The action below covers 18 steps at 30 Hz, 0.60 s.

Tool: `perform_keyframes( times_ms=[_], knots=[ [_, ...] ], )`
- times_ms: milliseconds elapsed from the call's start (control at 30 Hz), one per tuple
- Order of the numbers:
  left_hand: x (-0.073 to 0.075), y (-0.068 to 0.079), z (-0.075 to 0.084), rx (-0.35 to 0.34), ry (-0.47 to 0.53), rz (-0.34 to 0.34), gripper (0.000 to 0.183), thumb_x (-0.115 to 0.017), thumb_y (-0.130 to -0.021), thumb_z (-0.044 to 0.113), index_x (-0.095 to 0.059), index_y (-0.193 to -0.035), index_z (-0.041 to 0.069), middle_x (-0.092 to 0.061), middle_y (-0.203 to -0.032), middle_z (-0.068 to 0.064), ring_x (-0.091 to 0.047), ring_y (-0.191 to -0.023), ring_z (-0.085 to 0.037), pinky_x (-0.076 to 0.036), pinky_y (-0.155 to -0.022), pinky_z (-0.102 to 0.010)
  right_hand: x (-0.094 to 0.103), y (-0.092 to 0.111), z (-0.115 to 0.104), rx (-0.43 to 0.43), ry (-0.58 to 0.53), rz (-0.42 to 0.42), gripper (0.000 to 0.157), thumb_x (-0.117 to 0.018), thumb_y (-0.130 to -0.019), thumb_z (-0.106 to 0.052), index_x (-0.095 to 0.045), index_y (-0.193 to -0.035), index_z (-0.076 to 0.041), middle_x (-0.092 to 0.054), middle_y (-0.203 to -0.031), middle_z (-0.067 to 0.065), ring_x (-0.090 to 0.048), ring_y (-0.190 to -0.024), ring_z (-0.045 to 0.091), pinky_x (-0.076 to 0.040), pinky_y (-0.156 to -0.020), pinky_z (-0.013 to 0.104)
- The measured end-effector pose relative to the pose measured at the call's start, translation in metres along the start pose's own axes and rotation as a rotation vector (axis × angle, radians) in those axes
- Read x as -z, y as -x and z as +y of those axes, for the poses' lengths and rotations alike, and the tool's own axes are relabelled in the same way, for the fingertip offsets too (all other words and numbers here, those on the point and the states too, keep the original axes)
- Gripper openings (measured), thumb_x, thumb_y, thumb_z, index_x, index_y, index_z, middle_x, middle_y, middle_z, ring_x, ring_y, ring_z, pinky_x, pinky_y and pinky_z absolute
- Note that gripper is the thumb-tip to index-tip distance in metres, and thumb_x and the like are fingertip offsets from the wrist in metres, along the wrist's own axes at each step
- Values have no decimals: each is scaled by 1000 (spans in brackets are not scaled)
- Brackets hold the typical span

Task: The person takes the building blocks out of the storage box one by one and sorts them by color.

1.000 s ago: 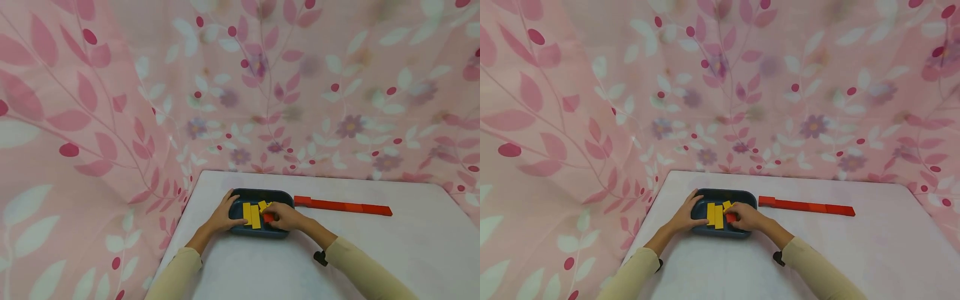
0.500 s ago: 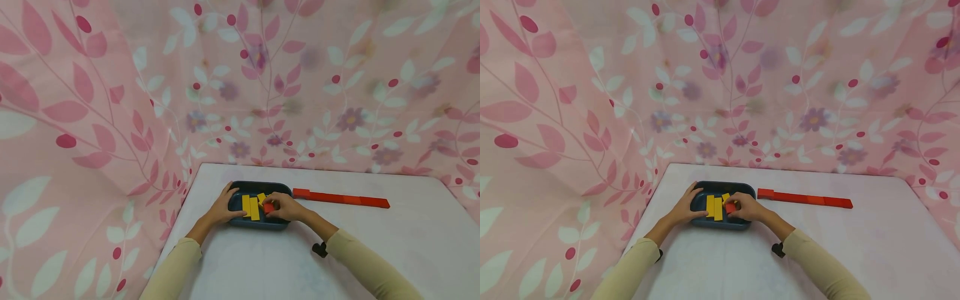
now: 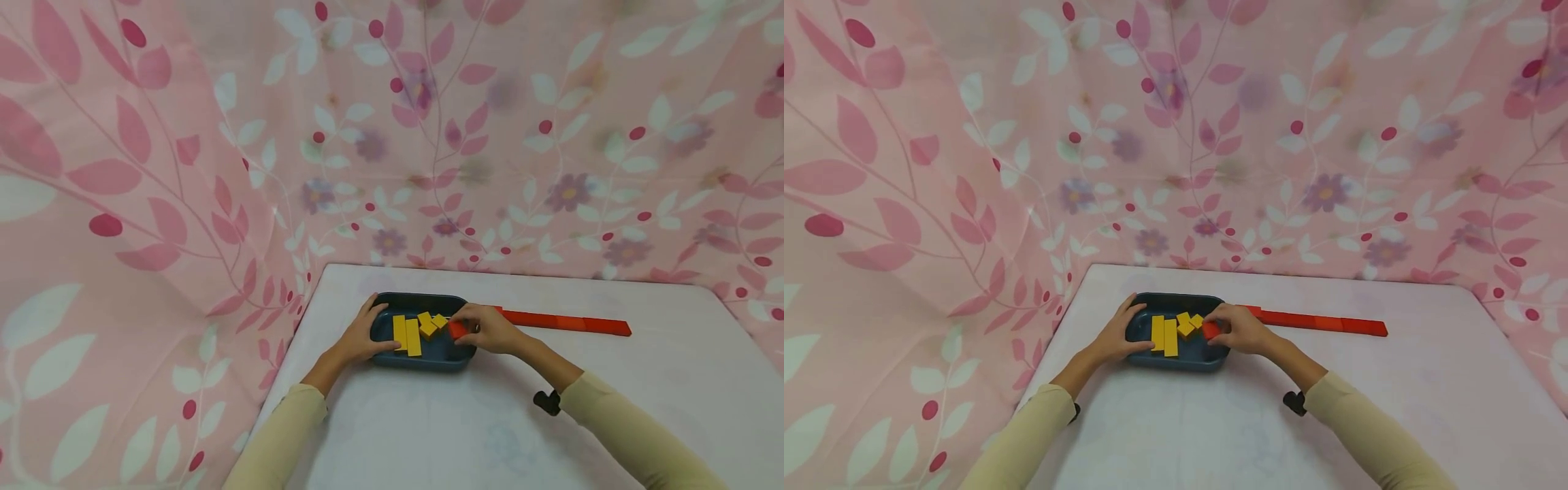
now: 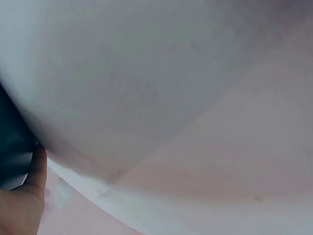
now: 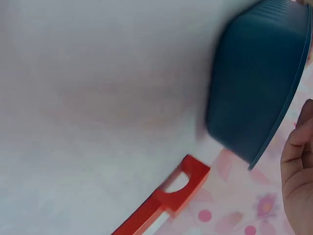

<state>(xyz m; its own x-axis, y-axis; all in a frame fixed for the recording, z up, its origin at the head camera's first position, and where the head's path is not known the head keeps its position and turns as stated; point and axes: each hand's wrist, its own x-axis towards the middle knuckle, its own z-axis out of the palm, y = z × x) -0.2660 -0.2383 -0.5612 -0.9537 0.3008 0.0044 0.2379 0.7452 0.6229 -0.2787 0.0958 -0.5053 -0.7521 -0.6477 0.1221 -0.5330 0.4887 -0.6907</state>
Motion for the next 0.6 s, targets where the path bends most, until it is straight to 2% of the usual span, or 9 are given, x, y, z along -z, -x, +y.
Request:
perform_keyframes(
  times_ms=[133,300,600],
  knots=[
    [-7,5,-3,6,4,-7,99,-76,-75,64,-32,-155,25,-3,-168,2,-21,-151,-29,-31,-116,-58,0,15,7,-19,-5,-17,37,-81,-83,-19,-70,-118,-11,-65,-103,0,-58,-84,14,-56,-73,21],
    [-14,9,-3,5,3,-9,99,-76,-74,64,-33,-154,24,-6,-168,0,-23,-151,-30,-32,-115,-58,3,31,17,-36,4,22,36,-80,-83,-16,-70,-117,-12,-64,-101,1,-59,-82,14,-57,-71,21],
    [-3,1,0,-11,-2,10,98,-76,-74,64,-34,-154,24,-5,-168,0,-23,-151,-30,-32,-116,-58,32,45,41,-129,102,104,38,-80,-81,-9,-70,-118,-7,-60,-112,11,-57,-91,20,-55,-72,20]
  ],
)
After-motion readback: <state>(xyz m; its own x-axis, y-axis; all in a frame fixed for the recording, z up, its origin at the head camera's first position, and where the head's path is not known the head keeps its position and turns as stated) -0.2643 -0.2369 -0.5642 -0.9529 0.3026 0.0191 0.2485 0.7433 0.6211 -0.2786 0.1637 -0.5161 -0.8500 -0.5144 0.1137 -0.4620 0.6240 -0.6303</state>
